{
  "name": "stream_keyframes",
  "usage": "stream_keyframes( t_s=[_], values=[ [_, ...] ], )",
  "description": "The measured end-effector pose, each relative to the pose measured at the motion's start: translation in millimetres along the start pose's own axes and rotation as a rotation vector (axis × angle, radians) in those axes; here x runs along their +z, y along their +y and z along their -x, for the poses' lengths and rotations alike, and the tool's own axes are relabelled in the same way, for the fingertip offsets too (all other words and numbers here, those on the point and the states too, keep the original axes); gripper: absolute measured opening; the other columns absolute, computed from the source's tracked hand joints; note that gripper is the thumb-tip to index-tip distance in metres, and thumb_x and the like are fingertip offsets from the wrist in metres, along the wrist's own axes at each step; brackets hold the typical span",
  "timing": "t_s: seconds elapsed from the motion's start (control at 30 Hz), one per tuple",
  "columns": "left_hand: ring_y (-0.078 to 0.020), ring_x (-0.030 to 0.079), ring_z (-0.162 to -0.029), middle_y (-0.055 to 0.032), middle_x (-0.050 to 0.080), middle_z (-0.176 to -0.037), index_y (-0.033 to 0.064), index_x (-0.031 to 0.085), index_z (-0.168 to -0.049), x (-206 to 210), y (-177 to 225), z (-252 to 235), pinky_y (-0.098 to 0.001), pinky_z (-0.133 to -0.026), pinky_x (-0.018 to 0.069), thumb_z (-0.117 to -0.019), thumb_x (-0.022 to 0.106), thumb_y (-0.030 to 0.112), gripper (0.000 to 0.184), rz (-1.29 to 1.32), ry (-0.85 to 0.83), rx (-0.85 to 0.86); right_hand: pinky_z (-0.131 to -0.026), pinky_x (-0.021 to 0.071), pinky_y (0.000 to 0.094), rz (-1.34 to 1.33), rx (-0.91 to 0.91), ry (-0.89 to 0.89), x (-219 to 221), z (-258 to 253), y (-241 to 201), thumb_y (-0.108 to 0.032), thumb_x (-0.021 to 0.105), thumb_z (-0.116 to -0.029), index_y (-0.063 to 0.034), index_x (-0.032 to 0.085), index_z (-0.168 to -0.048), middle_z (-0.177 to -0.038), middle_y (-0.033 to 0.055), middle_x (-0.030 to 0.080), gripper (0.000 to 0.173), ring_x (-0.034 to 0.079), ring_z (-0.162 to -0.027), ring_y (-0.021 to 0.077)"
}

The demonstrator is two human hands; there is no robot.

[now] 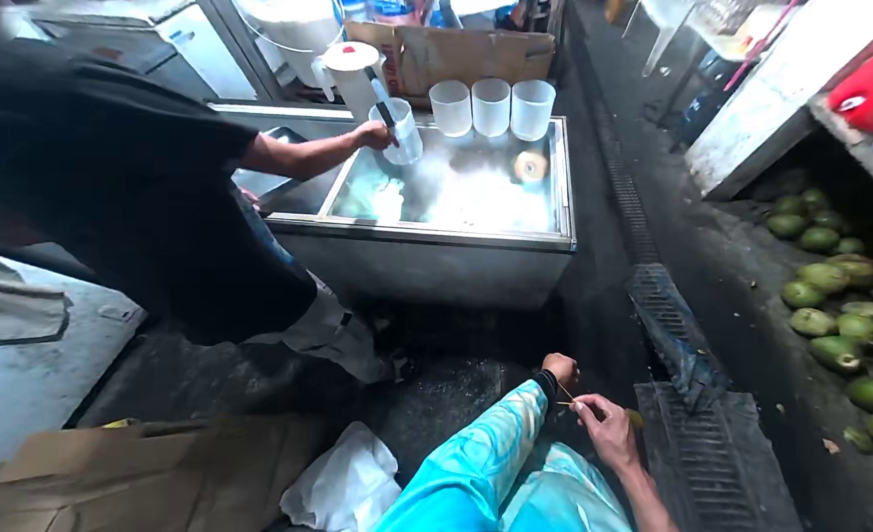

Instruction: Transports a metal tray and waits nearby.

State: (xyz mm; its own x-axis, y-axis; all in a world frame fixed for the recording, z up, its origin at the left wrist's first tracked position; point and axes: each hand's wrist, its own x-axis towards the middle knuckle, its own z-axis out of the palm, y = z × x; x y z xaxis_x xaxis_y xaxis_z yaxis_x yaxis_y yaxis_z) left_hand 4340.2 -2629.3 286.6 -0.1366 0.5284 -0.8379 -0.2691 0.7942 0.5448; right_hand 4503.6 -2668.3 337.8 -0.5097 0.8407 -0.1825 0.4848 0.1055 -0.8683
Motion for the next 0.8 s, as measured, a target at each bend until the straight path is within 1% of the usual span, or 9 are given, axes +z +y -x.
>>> stream_keyframes(
  t_s=[0.17, 0.27, 0.33, 0.43, 0.53, 0.63, 0.7, 0.77, 0.8],
  values=[
    [-0.0175, 0.066, -0.079, -0.0108, 0.07, -0.099, -0.0004, 0.066, -0.118, -22.0, 9.0, -1.8, -0.0356, -0.075, 0.0551, -0.1053, 0.053, 0.02, 0.027, 0.074, 0.071, 0.001, -0.068, 0.0604, 0.0311, -0.405, 0.09, 0.054, 11.1, -12.5, -25.4, -0.01, 0.048, -0.0974, -0.0006, 0.067, -0.102, -0.099, 0.0087, 0.078, 0.021, 0.074, -0.083, 0.0166],
    [-0.0316, 0.069, -0.111, -0.0181, 0.07, -0.119, 0.0057, 0.064, -0.126, -34.2, 17.4, 2.7, -0.0542, -0.094, 0.0549, -0.1023, 0.054, 0.025, 0.033, -0.459, 0.123, 0.149, -0.076, 0.0609, 0.0334, -0.62, 0.056, 0.029, 24.0, -24.3, -56.5, -0.014, 0.04, -0.0997, -0.0024, 0.062, -0.1, -0.081, 0.0056, 0.072, 0.025, 0.072, -0.079, 0.0165],
    [-0.0365, 0.063, -0.122, -0.0185, 0.064, -0.133, 0.009, 0.058, -0.138, -33.9, 13.3, 10.2, -0.0584, -0.099, 0.052, -0.1032, 0.052, 0.028, 0.041, -0.916, 0.115, 0.293, -0.065, 0.0573, 0.0316, -0.53, 0.012, -0.032, 35.4, -29.4, -79.6, -0.015, 0.043, -0.1008, -0.0018, 0.065, -0.107, -0.066, -0.0022, 0.061, 0.027, 0.061, -0.06, 0.0104],
    [-0.0416, 0.062, -0.121, -0.0221, 0.065, -0.129, 0.0061, 0.065, -0.13, -14.0, 8.4, 34.1, -0.0611, -0.097, 0.0486, -0.1035, 0.052, 0.018, 0.032, -1.249, 0.106, 0.29, -0.066, 0.0555, 0.0326, -0.185, -0.041, -0.185, 38.7, -19.1, -109.2, -0.017, 0.047, -0.1019, -0.0085, 0.07, -0.127, -0.085, 0.0032, 0.07, 0.035, 0.062, -0.066, 0.01],
    [-0.0345, 0.07, -0.102, -0.0188, 0.072, -0.111, 0.003, 0.07, -0.116, -29.7, 43.1, 30.8, -0.0574, -0.083, 0.057, -0.0992, 0.057, 0.027, 0.031, -0.912, -0.011, 0.233, -0.068, 0.0584, 0.0316, -0.028, -0.19, -0.179, 38.0, 4.3, -110.2, -0.03, 0.053, -0.1022, -0.0105, 0.07, -0.113, -0.084, -0.0003, 0.071, 0.028, 0.066, -0.071, 0.008],
    [-0.0084, 0.052, -0.056, -0.0025, 0.061, -0.074, 0.0004, 0.062, -0.106, -38.0, 95.8, 49.0, -0.0236, -0.052, 0.0444, -0.1079, 0.044, 0.019, 0.027, 0.05, -0.12, 0.282, -0.071, 0.0576, 0.0351, -0.031, -0.142, -0.22, 33.4, 29.5, -86.6, -0.038, 0.053, -0.1015, -0.0103, 0.07, -0.103, -0.078, -0.0009, 0.068, 0.032, 0.066, -0.072, 0.0098],
    [-0.008, 0.053, -0.055, -0.0017, 0.058, -0.073, 0.0053, 0.056, -0.102, -25.2, 135.2, 75.5, -0.0213, -0.05, 0.0458, -0.1076, 0.043, 0.019, 0.02, 0.66, -0.154, 0.236, -0.089, 0.0592, 0.0388, -0.187, -0.047, -0.383, 27.3, 36.9, -73.2, -0.027, 0.046, -0.1036, -0.0042, 0.07, -0.114, -0.099, 0.0044, 0.075, 0.035, 0.072, -0.093, 0.0138],
    [-0.008, 0.055, -0.057, 0.0008, 0.057, -0.074, 0.0118, 0.057, -0.101, -3.6, 153.8, 108.2, -0.0209, -0.051, 0.0468, -0.1077, 0.042, 0.025, 0.021, 0.801, -0.301, 0.259, -0.099, 0.0576, 0.039, -0.536, 0.079, -0.513, 24.8, 39.0, -72.6, -0.018, 0.038, -0.1045, 0.0005, 0.062, -0.128, -0.116, 0.0086, 0.074, 0.038, 0.071, -0.107, 0.0178],
    [-0.0076, 0.056, -0.059, 0.0016, 0.058, -0.075, 0.0129, 0.059, -0.102, 10.7, 152.5, 127.3, -0.0205, -0.053, 0.0473, -0.1079, 0.041, 0.027, 0.023, 0.763, -0.422, 0.279, -0.095, 0.0584, 0.037, -0.68, 0.176, -0.506, 20.5, 40.4, -80.7, -0.017, 0.039, -0.1051, -0.0011, 0.062, -0.122, -0.111, 0.0069, 0.074, 0.032, 0.072, -0.101, 0.0164]
  ],
)
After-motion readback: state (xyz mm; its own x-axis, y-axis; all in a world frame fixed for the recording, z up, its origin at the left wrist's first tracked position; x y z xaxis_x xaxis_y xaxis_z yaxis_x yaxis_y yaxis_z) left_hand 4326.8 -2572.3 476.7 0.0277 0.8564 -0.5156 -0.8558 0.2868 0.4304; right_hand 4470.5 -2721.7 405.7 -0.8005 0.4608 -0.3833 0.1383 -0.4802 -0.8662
